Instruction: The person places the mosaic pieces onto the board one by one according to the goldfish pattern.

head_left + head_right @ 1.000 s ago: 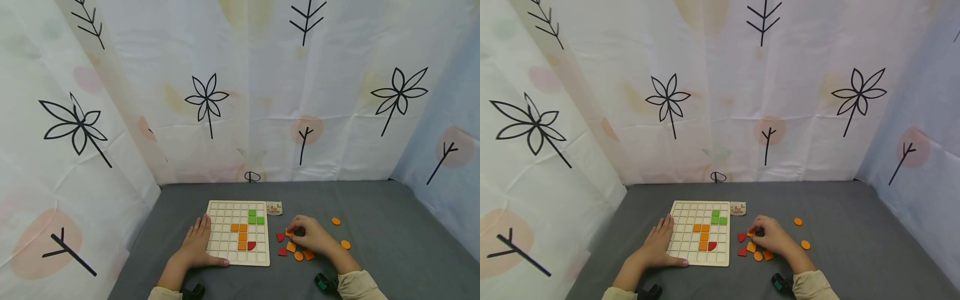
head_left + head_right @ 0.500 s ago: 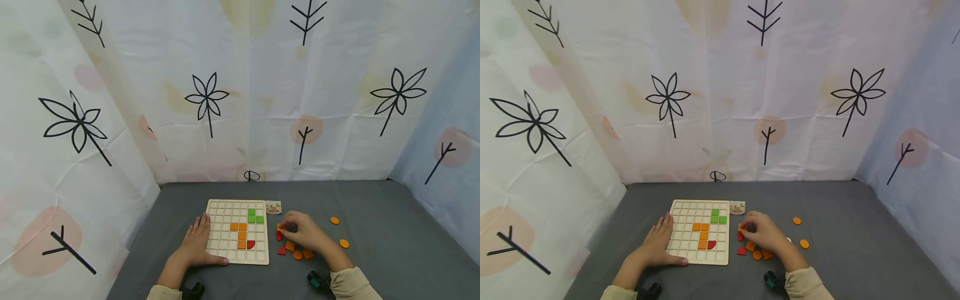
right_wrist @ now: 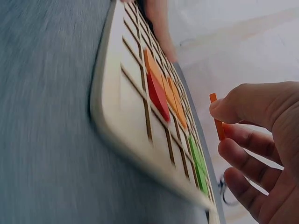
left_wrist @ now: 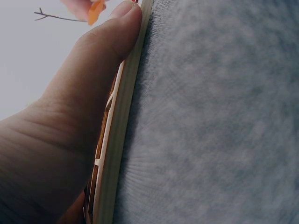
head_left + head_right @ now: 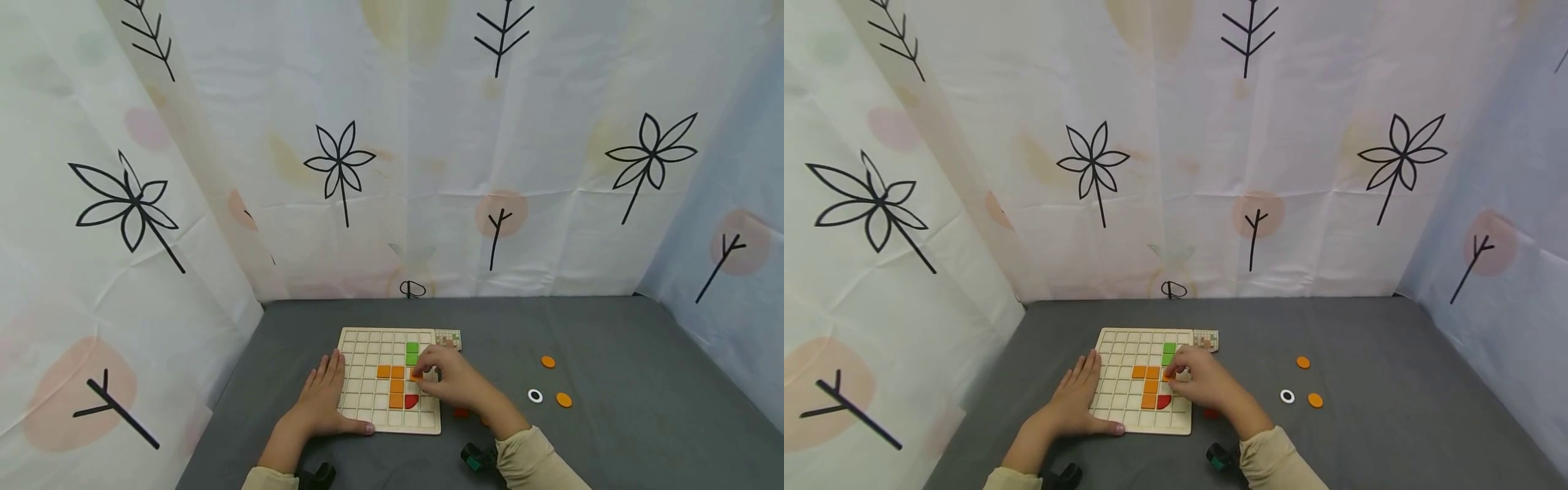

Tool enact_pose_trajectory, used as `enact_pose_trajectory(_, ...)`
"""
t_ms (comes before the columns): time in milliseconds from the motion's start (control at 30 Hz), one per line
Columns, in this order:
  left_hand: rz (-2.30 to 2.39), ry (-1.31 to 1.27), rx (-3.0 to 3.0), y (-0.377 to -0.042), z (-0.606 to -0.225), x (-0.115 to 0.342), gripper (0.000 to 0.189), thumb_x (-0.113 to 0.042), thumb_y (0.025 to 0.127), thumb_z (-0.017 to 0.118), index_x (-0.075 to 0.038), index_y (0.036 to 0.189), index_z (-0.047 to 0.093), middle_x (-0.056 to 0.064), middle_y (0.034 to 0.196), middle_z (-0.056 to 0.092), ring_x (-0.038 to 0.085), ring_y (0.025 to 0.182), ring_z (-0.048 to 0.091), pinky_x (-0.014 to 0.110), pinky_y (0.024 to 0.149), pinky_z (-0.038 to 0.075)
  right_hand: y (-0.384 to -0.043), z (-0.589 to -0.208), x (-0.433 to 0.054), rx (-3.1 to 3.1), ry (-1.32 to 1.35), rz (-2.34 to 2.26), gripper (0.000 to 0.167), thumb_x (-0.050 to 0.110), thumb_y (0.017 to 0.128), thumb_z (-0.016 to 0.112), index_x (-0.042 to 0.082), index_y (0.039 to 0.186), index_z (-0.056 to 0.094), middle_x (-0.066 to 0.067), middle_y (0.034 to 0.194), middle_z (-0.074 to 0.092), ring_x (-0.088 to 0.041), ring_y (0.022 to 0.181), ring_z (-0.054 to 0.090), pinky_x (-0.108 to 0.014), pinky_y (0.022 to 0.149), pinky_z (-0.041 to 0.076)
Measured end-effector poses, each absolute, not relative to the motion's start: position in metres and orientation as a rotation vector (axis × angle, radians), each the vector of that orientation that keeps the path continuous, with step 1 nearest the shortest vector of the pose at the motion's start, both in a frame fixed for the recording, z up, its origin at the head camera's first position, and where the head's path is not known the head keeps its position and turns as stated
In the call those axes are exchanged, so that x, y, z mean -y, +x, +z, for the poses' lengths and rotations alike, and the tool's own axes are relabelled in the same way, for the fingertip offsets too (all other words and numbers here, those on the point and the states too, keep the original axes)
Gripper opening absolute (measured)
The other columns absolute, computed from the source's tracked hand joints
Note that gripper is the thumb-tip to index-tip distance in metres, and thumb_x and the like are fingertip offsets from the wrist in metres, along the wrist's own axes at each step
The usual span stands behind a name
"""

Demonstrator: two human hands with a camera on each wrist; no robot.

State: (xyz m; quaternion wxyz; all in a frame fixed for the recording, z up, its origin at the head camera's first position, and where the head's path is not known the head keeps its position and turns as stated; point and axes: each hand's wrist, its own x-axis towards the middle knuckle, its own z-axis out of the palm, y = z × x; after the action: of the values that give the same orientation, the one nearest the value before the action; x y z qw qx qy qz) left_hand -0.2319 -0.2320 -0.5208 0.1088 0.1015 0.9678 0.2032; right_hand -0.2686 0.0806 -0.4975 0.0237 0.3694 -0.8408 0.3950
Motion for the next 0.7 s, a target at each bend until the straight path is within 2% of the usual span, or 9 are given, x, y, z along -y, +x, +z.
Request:
enact_pose_trajectory(167, 0.590, 0.299, -2.845, -0.234, -0.522, 0.232, 0.159, -0.089, 0.062, 0.081, -0.003, 0.171, 0.003, 0.016, 0.180, -0.005, 0.041, 0.167, -0.002, 0.065, 0.133, 0.009, -0.268, -0.496, -0.053, 2.650, 1.206, 1.258, 0.008, 0.004, 0.095, 0.077, 0.009, 0.100, 0.080, -0.002, 0.102, 0.072, -0.022, 0.094, 0.068, -0.032, 0.082, 0.059)
enact_pose_trajectory(333, 0.597, 0.311, -2.848, -0.234, -0.521, 0.233, 0.158, -0.089, 0.063, 0.080, -0.003, 0.171, 0.003, 0.016, 0.179, -0.005, 0.041, 0.167, -0.003, 0.065, 0.132, 0.008, -0.269, -0.495, -0.029, 2.693, 1.249, 1.082, 0.007, 0.008, 0.095, 0.078, 0.012, 0.099, 0.081, 0.001, 0.101, 0.070, -0.012, 0.091, 0.064, -0.026, 0.082, 0.057)
enact_pose_trajectory(467, 0.596, 0.320, -2.847, -0.233, -0.522, 0.233, 0.157, -0.089, 0.064, 0.080, -0.004, 0.171, 0.003, 0.015, 0.180, -0.006, 0.040, 0.167, -0.003, 0.065, 0.132, 0.008, -0.269, -0.497, -0.017, 2.731, 1.247, 1.024, 0.008, 0.009, 0.095, 0.078, 0.013, 0.100, 0.082, 0.002, 0.098, 0.070, -0.006, 0.085, 0.060, -0.022, 0.078, 0.054)
enact_pose_trajectory(600, 0.600, 0.328, -2.844, -0.233, -0.524, 0.233, 0.157, -0.089, 0.064, 0.080, -0.004, 0.171, 0.003, 0.016, 0.180, -0.005, 0.040, 0.167, -0.003, 0.065, 0.132, 0.009, -0.270, -0.502, -0.012, 2.767, 1.235, 1.007, 0.009, 0.008, 0.094, 0.078, 0.014, 0.099, 0.082, 0.002, 0.094, 0.068, -0.006, 0.079, 0.056, -0.019, 0.071, 0.050)
enact_pose_trajectory(700, 0.597, 0.323, -2.842, -0.234, -0.524, 0.234, 0.157, -0.089, 0.064, 0.080, -0.004, 0.171, 0.002, 0.015, 0.179, -0.006, 0.040, 0.167, -0.005, 0.065, 0.132, 0.008, -0.271, -0.505, -0.010, 2.765, 1.239, 0.970, 0.008, 0.009, 0.094, 0.078, 0.014, 0.099, 0.083, 0.002, 0.094, 0.068, -0.005, 0.079, 0.054, -0.019, 0.072, 0.049)
